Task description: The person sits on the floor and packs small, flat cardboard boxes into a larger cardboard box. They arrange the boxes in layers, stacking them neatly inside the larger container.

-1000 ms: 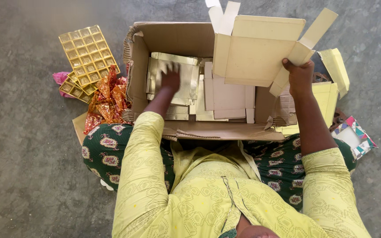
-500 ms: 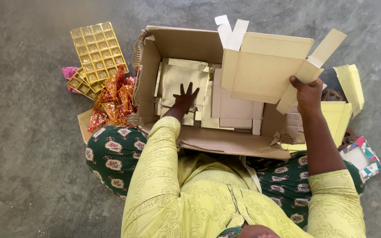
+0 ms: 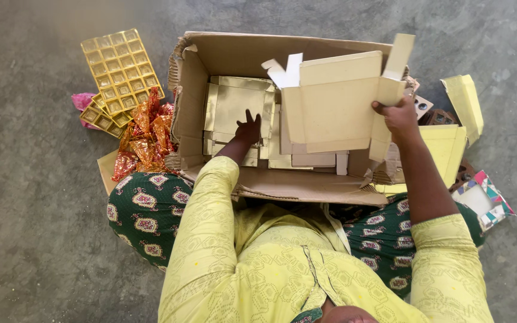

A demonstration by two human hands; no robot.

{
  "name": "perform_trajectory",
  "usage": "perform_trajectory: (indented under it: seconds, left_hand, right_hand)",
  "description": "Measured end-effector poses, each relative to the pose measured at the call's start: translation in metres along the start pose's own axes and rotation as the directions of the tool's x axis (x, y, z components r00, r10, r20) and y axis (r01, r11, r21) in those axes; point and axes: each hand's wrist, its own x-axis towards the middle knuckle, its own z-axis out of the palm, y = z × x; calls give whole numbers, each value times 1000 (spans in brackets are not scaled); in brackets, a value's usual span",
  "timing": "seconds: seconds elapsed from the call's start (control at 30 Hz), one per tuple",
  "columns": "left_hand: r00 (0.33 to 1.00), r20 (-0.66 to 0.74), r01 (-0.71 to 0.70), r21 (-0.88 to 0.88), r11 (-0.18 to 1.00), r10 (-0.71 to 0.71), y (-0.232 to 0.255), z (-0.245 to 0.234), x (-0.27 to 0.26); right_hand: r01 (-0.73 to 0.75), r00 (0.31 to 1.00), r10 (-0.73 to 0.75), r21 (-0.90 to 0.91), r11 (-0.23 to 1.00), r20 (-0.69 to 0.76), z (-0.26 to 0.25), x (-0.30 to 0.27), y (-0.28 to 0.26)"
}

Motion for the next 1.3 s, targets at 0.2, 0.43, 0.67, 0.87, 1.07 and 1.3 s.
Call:
perform_trajectory:
  seconds: [0.2, 0.43, 0.67, 0.87, 1.07, 1.3]
  left_hand:
    - [988, 130, -76, -20, 997, 78, 5, -18, 3]
    - [995, -26, -80, 339, 938, 94, 3, -92, -131]
    - [972, -101, -197, 156, 968, 214, 54, -129, -221]
    - [979, -61, -171, 285, 943, 196, 54, -138, -219]
    - [976, -47, -190, 289, 938, 212, 50, -153, -214]
    - [967, -31, -234, 297, 926, 254, 47, -144, -211]
  right_hand:
    - [-241, 966, 246, 67, 968, -84, 35, 10, 46]
    - [-349, 937, 348, 13, 937, 24, 72, 15, 107]
    - [-504, 863, 498, -77, 860, -89, 71, 40, 132]
    - [-349, 935, 306, -327, 878, -178, 37, 50, 161]
    - [-306, 952, 164, -765, 567, -259, 56, 56, 172]
    - [209, 976, -77, -977, 43, 205, 116, 45, 194]
